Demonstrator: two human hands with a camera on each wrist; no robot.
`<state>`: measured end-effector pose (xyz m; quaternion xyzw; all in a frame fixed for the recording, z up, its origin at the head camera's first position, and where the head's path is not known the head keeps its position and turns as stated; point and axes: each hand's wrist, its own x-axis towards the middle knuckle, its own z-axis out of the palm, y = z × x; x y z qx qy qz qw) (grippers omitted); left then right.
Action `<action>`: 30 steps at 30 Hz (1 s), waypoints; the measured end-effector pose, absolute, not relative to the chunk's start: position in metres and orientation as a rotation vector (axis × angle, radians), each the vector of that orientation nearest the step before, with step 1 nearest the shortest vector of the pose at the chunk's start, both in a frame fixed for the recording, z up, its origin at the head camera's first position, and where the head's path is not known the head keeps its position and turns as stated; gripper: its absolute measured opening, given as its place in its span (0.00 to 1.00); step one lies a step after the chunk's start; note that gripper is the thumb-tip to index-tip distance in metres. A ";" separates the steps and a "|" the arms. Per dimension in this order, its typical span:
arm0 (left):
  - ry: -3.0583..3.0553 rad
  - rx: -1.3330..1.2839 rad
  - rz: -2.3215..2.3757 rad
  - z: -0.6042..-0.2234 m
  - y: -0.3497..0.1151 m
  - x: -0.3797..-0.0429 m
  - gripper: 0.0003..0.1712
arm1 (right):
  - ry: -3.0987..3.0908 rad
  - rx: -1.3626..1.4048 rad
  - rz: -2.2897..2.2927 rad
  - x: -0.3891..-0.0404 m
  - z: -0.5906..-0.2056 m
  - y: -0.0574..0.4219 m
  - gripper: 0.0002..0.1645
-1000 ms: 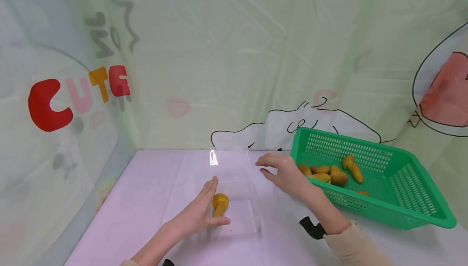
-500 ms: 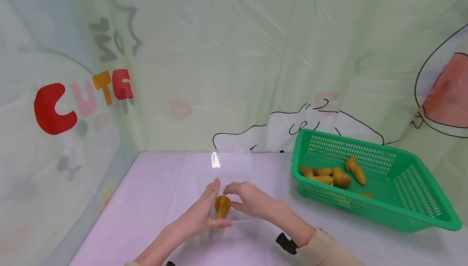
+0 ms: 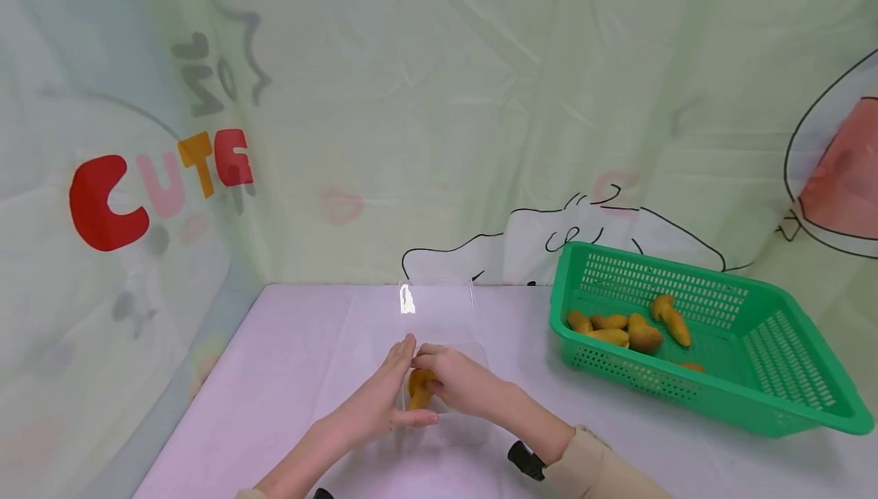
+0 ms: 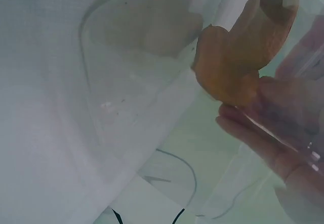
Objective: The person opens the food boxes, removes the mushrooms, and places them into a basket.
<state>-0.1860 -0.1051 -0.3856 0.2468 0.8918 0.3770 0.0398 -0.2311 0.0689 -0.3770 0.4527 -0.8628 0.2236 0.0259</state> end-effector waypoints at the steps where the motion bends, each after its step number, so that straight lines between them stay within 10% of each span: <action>1: 2.733 0.755 1.154 -0.385 -0.105 -0.186 0.63 | -2.672 1.391 0.672 -0.231 -0.377 0.069 0.17; 30: 2.721 0.739 1.160 -0.387 -0.106 -0.186 0.65 | -2.551 1.173 0.846 -0.231 -0.367 0.088 0.07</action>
